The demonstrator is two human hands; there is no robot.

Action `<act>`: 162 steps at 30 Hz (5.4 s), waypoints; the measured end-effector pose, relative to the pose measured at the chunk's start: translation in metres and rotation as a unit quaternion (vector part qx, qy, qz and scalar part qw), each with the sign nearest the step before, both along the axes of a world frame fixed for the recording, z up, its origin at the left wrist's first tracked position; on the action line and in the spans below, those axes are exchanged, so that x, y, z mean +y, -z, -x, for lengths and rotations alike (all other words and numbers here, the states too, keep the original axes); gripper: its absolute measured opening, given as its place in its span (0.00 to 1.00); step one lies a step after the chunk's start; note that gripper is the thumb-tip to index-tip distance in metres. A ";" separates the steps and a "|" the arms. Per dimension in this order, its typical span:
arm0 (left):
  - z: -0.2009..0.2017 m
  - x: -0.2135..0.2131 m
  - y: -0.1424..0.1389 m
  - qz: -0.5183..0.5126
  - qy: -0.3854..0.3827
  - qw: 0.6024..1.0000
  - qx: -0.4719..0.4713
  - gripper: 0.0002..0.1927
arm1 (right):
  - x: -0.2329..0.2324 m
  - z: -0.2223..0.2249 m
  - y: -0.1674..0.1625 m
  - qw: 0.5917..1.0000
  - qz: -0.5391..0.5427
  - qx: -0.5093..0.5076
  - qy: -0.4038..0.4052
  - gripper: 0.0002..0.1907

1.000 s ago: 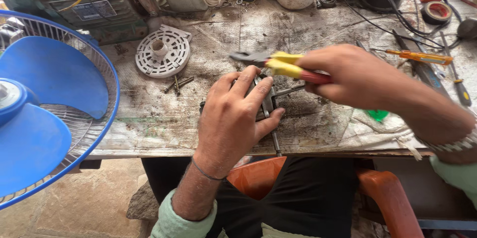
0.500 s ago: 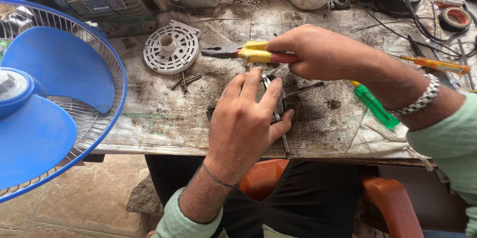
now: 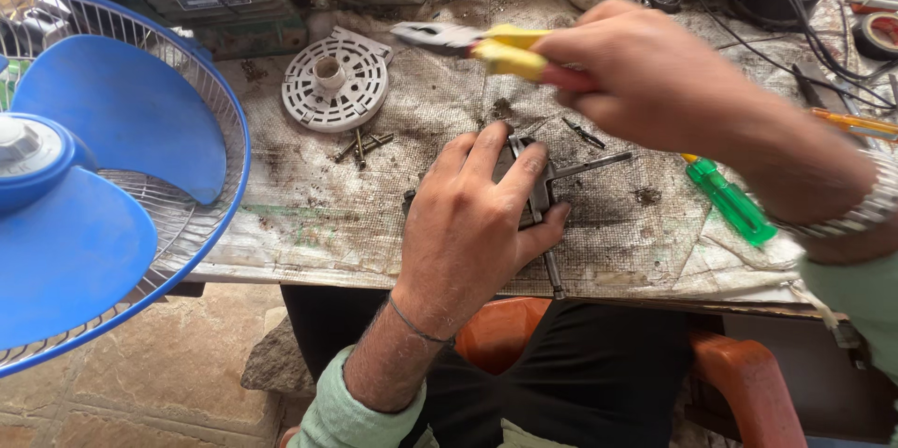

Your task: The person disassembles a small electric motor on a cluttered workbench. They unscrew fasteners with a screwdriver, use pliers on the wiring, pull the shaft and bearing assembly out of the housing, and separate the copper-wound stator from the casing, arranging the parts and screws on the bench.

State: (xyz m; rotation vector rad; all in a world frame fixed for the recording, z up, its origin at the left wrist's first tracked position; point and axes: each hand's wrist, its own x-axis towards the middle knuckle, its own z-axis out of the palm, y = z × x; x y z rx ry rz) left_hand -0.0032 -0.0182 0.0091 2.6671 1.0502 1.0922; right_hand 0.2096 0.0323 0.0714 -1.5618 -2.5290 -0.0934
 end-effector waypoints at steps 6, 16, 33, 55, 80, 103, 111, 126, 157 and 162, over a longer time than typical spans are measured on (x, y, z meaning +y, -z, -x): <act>0.008 0.005 0.000 -0.011 0.037 0.999 -0.002 0.34 | -0.061 -0.034 -0.008 0.965 0.049 -0.142 0.215 0.11; 0.020 0.028 0.002 0.057 0.123 0.991 -0.007 0.48 | -0.119 -0.069 0.036 0.910 0.069 -0.190 0.362 0.21; 0.029 0.039 -0.006 0.091 0.149 0.985 0.010 0.63 | -0.087 0.011 0.051 0.997 0.021 0.076 -0.014 0.65; 0.032 0.048 0.003 0.103 0.099 0.989 0.030 0.58 | -0.052 0.011 0.043 0.980 0.143 0.141 -0.007 0.63; 0.038 0.055 0.007 0.136 0.133 0.982 0.008 0.60 | -0.045 0.037 0.007 0.962 0.221 0.120 0.107 0.39; 0.036 0.054 0.008 0.130 0.134 0.982 0.008 0.58 | -0.056 0.020 0.007 0.925 0.302 0.117 0.199 0.31; 0.036 0.053 0.006 0.097 0.139 0.986 0.001 0.56 | -0.069 0.020 0.010 0.987 -0.067 0.125 -0.076 0.45; 0.034 0.052 0.005 0.122 0.132 0.984 0.010 0.43 | -0.071 0.016 0.011 0.950 0.219 0.141 0.170 0.38; 0.036 0.049 0.003 0.160 0.111 0.980 0.027 0.44 | -0.091 0.009 0.023 0.989 0.003 0.145 0.038 0.50; 0.035 0.049 0.002 0.130 0.113 0.985 0.032 0.44 | -0.090 0.002 0.030 0.939 0.183 0.247 0.155 0.45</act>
